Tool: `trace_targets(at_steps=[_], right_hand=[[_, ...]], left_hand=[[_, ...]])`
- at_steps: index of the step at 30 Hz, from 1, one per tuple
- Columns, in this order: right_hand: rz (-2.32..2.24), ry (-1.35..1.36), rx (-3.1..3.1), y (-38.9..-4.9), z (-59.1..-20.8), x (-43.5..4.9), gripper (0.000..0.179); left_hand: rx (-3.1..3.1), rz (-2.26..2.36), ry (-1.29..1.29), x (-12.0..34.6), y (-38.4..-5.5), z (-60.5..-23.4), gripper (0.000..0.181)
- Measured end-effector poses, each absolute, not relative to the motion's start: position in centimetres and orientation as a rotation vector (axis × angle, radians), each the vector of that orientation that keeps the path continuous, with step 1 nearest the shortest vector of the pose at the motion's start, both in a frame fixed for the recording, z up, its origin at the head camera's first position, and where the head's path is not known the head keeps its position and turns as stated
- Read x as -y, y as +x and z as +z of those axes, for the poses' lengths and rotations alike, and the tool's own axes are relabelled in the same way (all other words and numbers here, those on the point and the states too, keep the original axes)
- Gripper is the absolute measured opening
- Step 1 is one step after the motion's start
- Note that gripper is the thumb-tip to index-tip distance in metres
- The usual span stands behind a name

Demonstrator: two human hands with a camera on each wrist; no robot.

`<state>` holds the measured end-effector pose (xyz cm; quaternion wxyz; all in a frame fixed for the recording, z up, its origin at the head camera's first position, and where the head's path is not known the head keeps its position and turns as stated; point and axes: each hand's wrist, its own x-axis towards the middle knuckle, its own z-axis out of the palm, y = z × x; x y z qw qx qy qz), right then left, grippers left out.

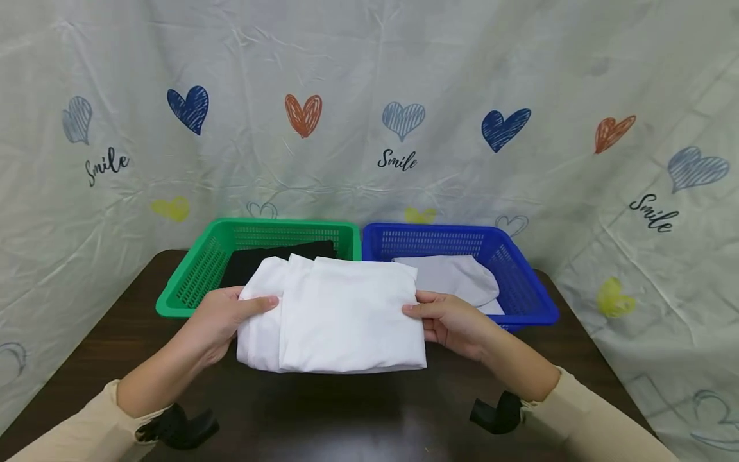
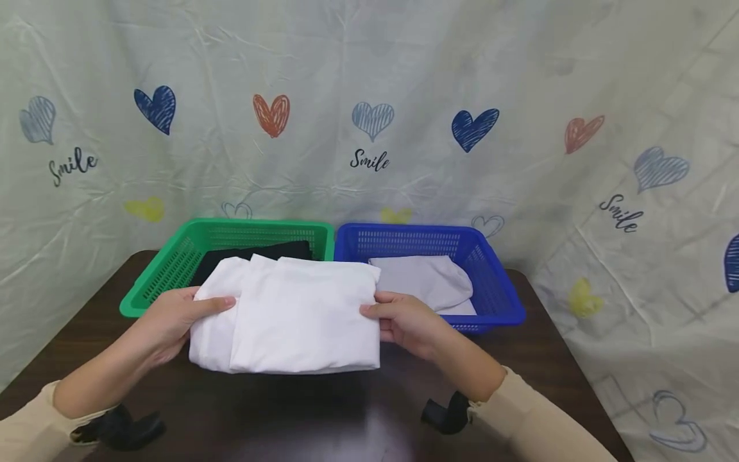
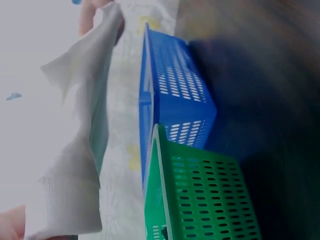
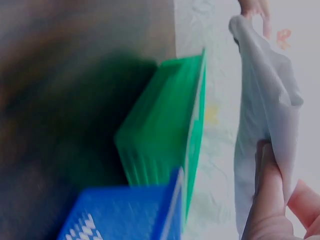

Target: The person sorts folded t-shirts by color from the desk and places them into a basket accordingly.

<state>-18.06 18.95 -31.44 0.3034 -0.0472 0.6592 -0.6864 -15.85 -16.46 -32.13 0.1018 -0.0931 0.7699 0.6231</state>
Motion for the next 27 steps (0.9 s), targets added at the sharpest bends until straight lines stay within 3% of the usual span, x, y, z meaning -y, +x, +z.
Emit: trace_targets(at_steps=[19, 27], right_hand=[[-1.726, -0.109, -1.809, -24.4, -27.4, -24.2, 0.071], [-1.756, -0.082, -1.816, -25.9, -26.1, -25.9, 0.060]], left_hand=[[-2.256, 1.886, -0.263, 10.9, -22.3, -28.5, 0.048], [-2.255, 1.908, -0.254, 9.0, -24.2, -26.8, 0.044]])
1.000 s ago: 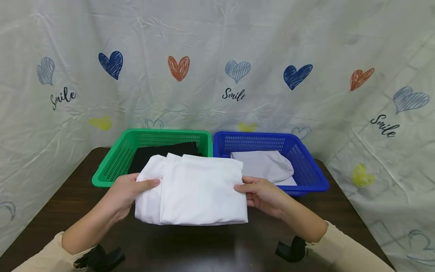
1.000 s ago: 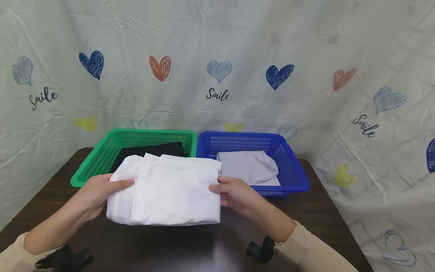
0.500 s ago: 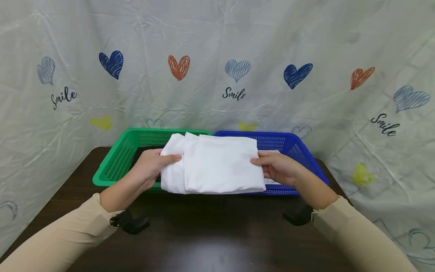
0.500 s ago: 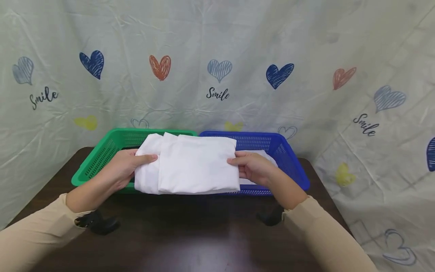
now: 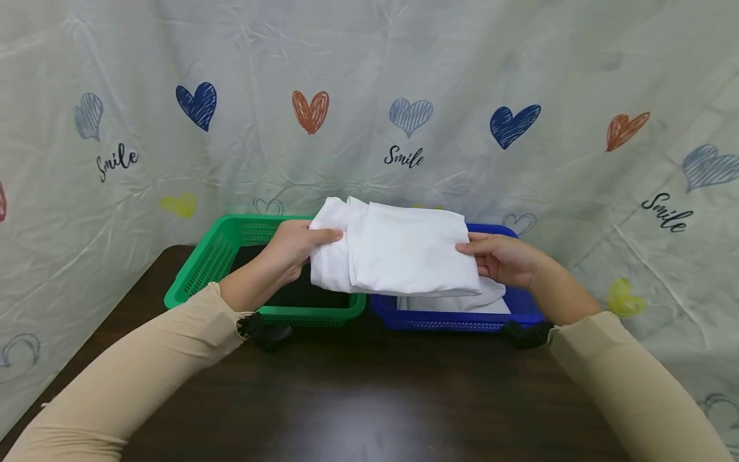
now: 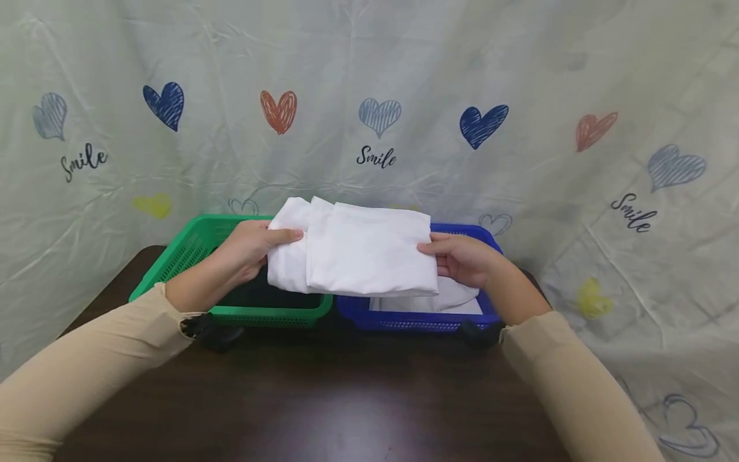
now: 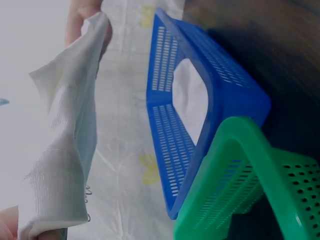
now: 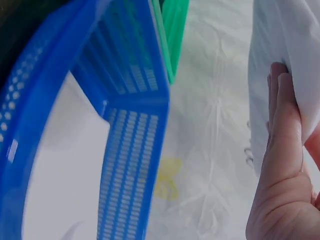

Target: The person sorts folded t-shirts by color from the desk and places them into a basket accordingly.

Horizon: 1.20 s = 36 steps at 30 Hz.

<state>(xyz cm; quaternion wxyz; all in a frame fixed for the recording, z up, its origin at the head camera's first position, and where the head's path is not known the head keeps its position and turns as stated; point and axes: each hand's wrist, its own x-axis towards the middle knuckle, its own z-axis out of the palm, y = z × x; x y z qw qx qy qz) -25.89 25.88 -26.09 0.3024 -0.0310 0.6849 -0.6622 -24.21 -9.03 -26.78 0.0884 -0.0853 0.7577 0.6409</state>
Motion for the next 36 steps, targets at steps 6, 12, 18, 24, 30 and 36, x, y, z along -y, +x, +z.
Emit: trace_targets(at_steps=[6, 12, 18, 24, 30, 36], right_hand=[[-1.759, -0.123, -1.825, -27.2, -25.4, -27.0, 0.061], [-1.741, -0.141, -1.839, -28.2, -24.7, -28.1, 0.064], [-1.703, -0.098, -1.887, -29.2, -24.0, -28.7, 0.068], [-1.704, -0.049, -1.939, -29.8, -23.6, -29.5, 0.071], [-1.753, 0.019, -1.938, -30.6, -24.0, -30.2, 0.073], [-1.674, 0.071, -2.067, -31.3, -24.7, -31.0, 0.078]], left_hand=[[-2.230, 1.949, -0.247, 7.8, -25.5, -26.2, 0.042], [-2.232, 1.952, -0.206, 6.9, -26.8, -25.6, 0.043], [-2.250, 1.972, -0.184, 6.0, -27.9, -24.9, 0.042], [-2.214, 2.014, -0.163, 4.5, -28.8, -24.7, 0.040], [-2.160, 2.053, -0.211, 3.2, -29.8, -25.5, 0.041], [-2.121, 2.068, -0.238, 1.8, -30.8, -26.4, 0.042]])
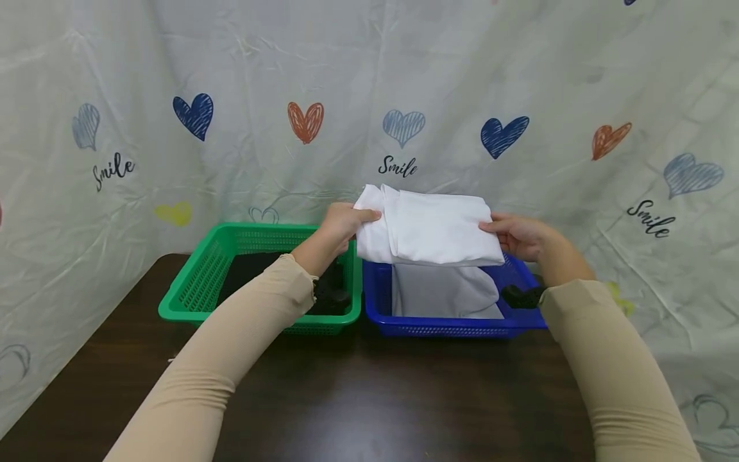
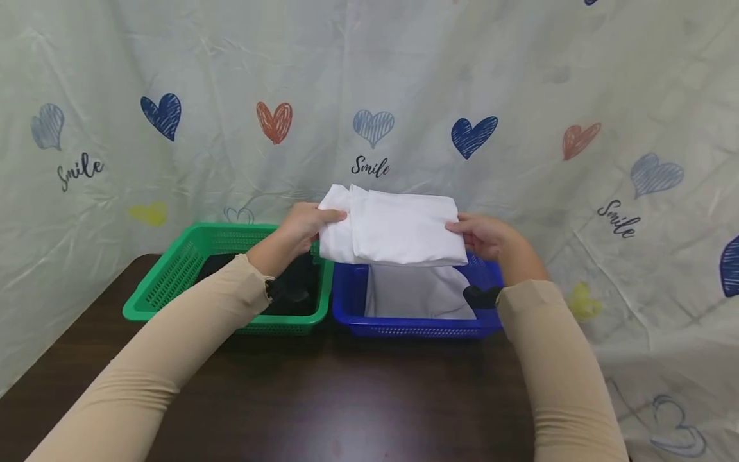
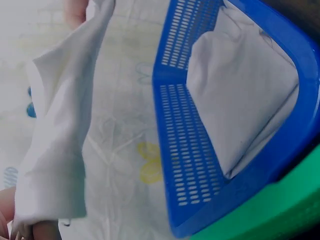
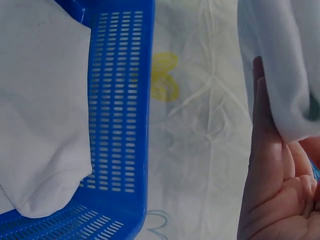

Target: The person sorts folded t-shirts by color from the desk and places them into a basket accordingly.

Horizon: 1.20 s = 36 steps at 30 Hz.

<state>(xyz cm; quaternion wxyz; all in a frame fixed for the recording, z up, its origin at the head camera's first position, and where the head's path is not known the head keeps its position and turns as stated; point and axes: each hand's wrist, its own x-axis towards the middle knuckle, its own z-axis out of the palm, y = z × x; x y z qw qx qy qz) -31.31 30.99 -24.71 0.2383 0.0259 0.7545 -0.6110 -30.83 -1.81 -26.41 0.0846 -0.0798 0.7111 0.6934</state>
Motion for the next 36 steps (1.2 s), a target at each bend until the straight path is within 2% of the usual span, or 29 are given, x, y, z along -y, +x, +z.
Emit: trace_targets(at_steps=[7, 18, 24, 31, 36], right_hand=[[-1.543, 0.155, -2.275, -31.6, -25.9, -31.9, 0.081], [-1.657, 0.273, -2.223, -31.6, -27.9, -33.4, 0.081], [-1.667, 0.249, -2.222, -31.7, -28.9, -33.7, 0.078], [-1.657, 0.328, -2.262, -31.7, -30.2, -34.0, 0.078], [-1.684, 0.355, -2.241, -31.7, -31.4, -34.3, 0.078]], left_hand=[[-2.069, 2.095, -0.214, 0.0, -31.8, -28.3, 0.046], [-1.977, 2.215, -0.241, -2.3, -32.0, -31.0, 0.044], [-2.031, 2.168, -0.289, -3.0, -32.0, -32.4, 0.044], [-2.057, 2.079, -0.338, -3.6, -32.0, -34.5, 0.057], [-2.058, 2.095, -0.371, -4.3, -32.2, -35.7, 0.057]])
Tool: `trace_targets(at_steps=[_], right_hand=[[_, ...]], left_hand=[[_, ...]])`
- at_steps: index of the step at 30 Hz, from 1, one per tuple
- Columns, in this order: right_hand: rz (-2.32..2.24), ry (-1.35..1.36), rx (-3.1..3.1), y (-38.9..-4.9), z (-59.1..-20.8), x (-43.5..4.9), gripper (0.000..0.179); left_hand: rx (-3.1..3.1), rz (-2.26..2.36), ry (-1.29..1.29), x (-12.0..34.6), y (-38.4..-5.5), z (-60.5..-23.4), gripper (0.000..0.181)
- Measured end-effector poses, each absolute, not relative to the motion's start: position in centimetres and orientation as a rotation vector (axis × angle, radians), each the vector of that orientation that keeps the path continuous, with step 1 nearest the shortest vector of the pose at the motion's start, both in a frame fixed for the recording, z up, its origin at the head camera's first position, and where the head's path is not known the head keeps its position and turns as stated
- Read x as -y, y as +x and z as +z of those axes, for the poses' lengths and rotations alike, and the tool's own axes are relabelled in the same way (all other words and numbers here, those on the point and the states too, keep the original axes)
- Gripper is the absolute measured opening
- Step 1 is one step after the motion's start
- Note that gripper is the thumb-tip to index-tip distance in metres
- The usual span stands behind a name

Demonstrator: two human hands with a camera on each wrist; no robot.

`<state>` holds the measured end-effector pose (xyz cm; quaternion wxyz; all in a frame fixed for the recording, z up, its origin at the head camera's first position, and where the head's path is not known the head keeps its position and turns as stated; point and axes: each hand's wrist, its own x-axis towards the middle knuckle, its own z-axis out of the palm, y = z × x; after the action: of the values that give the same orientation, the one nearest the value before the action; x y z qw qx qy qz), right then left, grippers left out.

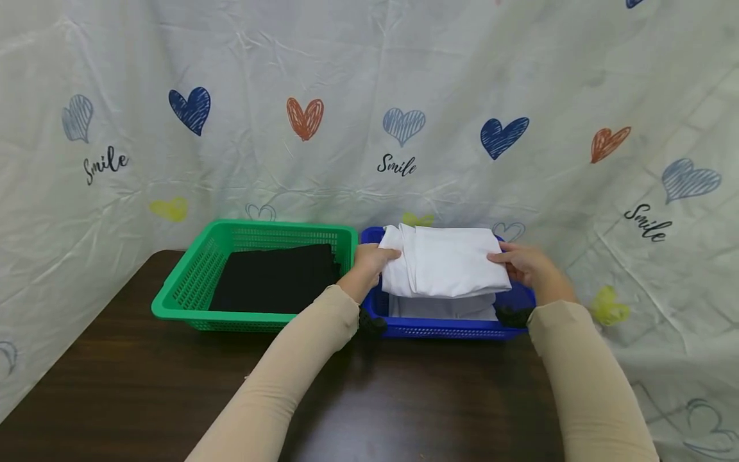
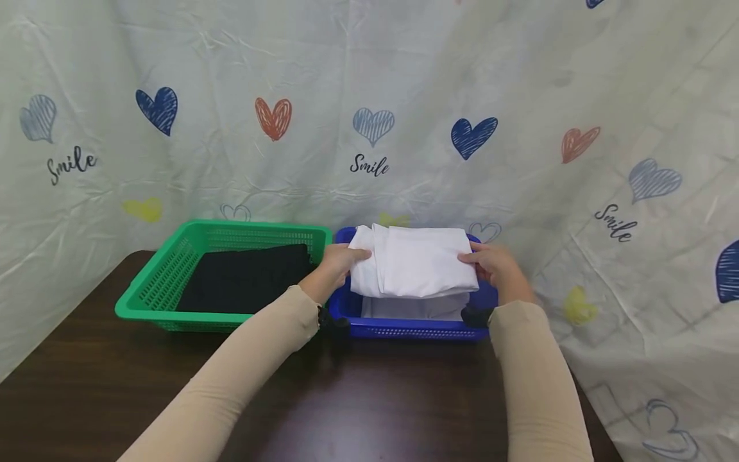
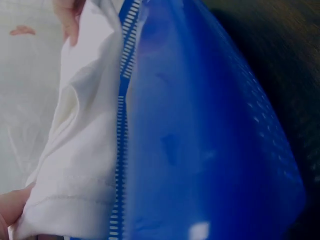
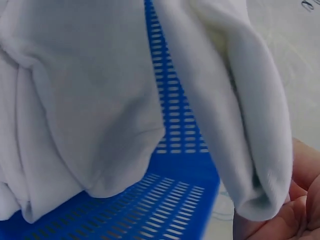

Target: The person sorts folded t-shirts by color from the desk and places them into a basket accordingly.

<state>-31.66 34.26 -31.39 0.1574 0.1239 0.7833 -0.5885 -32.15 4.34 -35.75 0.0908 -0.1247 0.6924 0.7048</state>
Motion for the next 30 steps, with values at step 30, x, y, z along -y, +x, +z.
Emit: trace_targets(at_steps=[30], right_hand=[[-1.433, 0.518, -2.337, -31.3, -35.5, -32.9, 0.066]], left_hand=[[-2.334, 1.739, -0.358, -6.5, -31.1, -38.3, 0.051]])
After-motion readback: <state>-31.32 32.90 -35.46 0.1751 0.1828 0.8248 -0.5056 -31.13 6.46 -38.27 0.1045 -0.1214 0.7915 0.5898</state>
